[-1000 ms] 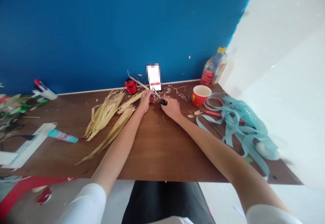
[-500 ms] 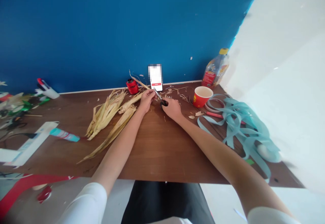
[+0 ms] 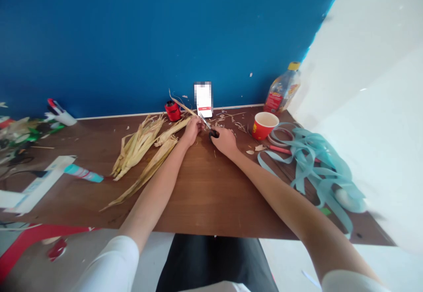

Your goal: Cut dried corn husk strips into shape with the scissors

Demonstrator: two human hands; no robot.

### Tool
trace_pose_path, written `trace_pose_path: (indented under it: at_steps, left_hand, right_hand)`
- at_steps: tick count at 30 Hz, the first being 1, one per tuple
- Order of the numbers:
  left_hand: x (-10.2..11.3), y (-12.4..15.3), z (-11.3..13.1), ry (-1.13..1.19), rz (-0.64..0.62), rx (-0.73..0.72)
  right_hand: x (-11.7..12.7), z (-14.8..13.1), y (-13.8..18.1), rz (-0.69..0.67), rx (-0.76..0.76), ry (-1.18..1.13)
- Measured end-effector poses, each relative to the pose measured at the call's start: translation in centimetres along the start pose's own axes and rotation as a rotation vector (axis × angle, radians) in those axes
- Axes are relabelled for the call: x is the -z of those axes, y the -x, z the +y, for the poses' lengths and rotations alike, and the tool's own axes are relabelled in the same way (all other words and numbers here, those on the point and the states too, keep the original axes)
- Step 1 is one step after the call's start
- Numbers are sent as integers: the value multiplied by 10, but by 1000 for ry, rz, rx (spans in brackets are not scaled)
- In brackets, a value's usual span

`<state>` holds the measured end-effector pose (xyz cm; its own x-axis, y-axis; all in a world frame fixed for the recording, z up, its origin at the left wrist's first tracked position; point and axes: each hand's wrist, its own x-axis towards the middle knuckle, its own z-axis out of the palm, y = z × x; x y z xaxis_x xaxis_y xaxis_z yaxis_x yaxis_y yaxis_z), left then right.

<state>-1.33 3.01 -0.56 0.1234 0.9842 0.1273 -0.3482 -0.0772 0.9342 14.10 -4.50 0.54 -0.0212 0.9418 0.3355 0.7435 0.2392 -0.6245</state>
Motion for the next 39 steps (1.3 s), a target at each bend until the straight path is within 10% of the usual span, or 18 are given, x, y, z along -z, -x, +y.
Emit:
trace_pose_path:
  at_steps: [39]
  left_hand:
    - [1,5,2,-41,-67,-60]
  right_hand:
    - [3,-3,1,-20,19,27]
